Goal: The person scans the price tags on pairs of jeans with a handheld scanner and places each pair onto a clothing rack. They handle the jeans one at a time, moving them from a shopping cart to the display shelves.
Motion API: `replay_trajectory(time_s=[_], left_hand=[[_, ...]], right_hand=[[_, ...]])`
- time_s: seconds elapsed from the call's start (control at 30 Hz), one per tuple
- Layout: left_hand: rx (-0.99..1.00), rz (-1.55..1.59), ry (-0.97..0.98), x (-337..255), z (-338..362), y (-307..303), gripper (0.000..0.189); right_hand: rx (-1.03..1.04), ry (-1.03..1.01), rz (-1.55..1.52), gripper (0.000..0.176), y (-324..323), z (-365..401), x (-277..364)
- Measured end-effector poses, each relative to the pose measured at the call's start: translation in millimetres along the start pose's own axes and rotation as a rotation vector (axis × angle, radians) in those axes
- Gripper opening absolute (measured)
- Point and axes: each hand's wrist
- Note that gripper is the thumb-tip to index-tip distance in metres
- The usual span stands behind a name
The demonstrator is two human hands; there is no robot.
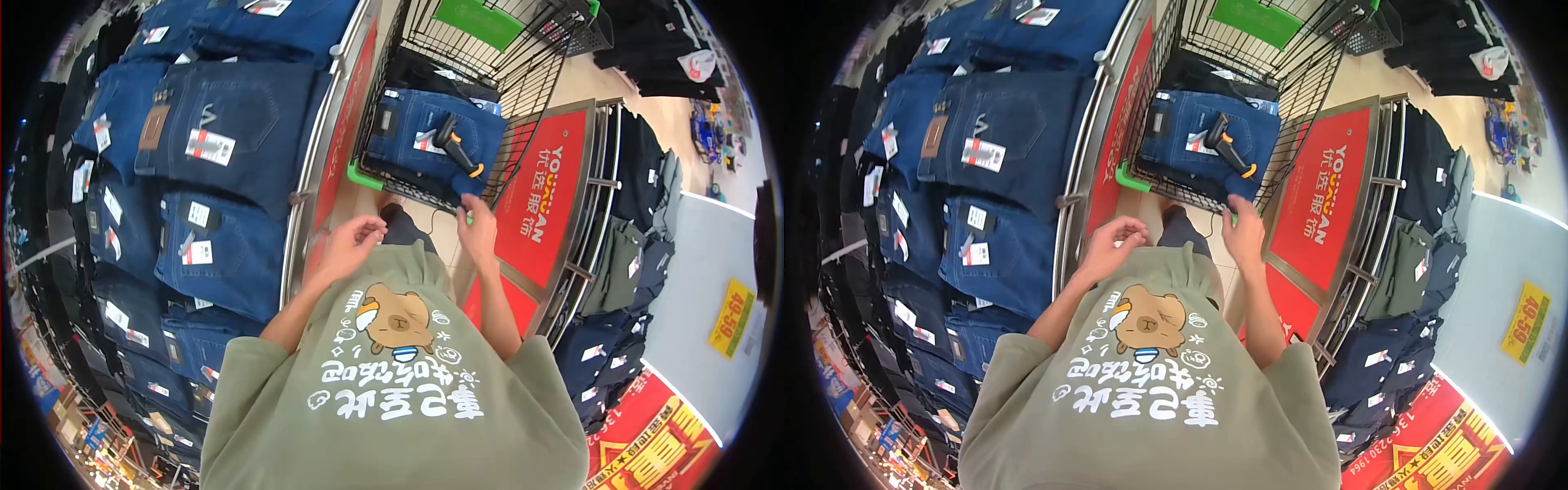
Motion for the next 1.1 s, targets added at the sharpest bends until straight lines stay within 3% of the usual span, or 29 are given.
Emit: replay_trajectory(time_s=[0.1,0.17,0.2,0.27,0.37,0.43,0.5,0.53,0.63,0.77,0.8,0.83,0.87,1.0,1.03,1.07,1.1], left_hand=[[0.034,-0.036,-0.010,-20.3,-45.8,22.6,0.021],[-0.050,0.382,-0.239,-23.6,-88.3,40.5,0.030],[-0.064,0.378,-0.259,-17.6,-109.9,49.1,0.030],[-0.188,0.875,-0.600,9.8,-158.9,65.9,0.036],[-0.291,0.891,-0.811,54.6,-220.3,88.8,0.042],[-0.498,0.789,-1.002,73.1,-241.4,98.7,0.049],[-0.516,0.880,-1.072,82.3,-257.5,102.9,0.052],[-0.533,0.966,-1.111,85.3,-260.7,104.5,0.055],[-0.475,1.192,-0.986,90.8,-262.7,102.9,0.059],[-0.447,1.242,-0.843,103.2,-266.8,101.2,0.062],[-0.388,1.494,-0.571,105.0,-268.4,103.7,0.056],[-0.389,1.490,-0.561,94.6,-269.7,101.5,0.056],[-0.385,1.424,-0.572,83.4,-272.2,98.7,0.054],[-0.384,1.299,-0.673,79.7,-282.0,95.5,0.049],[-0.396,1.208,-0.732,83.8,-282.6,93.8,0.048],[-0.368,1.398,-0.639,105.4,-283.6,93.7,0.047],[-0.402,1.362,-0.649,102.1,-283.0,94.1,0.044]], right_hand=[[-0.057,-0.130,0.099,0.031,1.9,-69.6,-31.2],[-0.052,-0.109,0.137,0.045,13.9,-114.4,-46.2],[-0.032,-0.103,0.124,0.045,20.4,-130.1,-51.6],[0.140,-0.060,0.248,0.061,36.7,-155.2,-58.9],[0.290,0.091,0.295,0.066,55.0,-173.6,-73.8],[0.246,0.166,0.249,0.060,48.0,-177.8,-62.1],[0.077,0.410,0.029,0.052,35.2,-179.5,-53.1],[-0.011,0.368,-0.060,0.048,29.7,-177.0,-54.5],[-0.012,0.381,-0.208,0.045,6.4,-165.6,-56.3],[-0.065,0.326,-0.251,0.045,-11.7,-135.6,-69.7],[-0.083,0.406,-0.309,0.045,-9.7,-126.8,-80.9],[-0.102,0.484,-0.370,0.045,-6.0,-119.7,-90.5],[-0.125,0.356,-0.421,0.031,-1.8,-114.0,-99.6],[-0.097,0.502,-0.585,0.033,-10.0,-103.6,-76.9],[-0.102,0.487,-0.584,0.033,-11.1,-100.2,-81.5],[-0.098,0.390,-0.516,0.034,-10.8,-99.6,-87.4],[-0.092,0.307,-0.447,0.034,-12.4,-99.3,-84.9]])
Point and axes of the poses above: each hand's wrist, its own z-axis away from the middle knuckle, its own y-axis out of the palm, x = y × z, and after that the axes turned 10 degrees about -z, right-handed
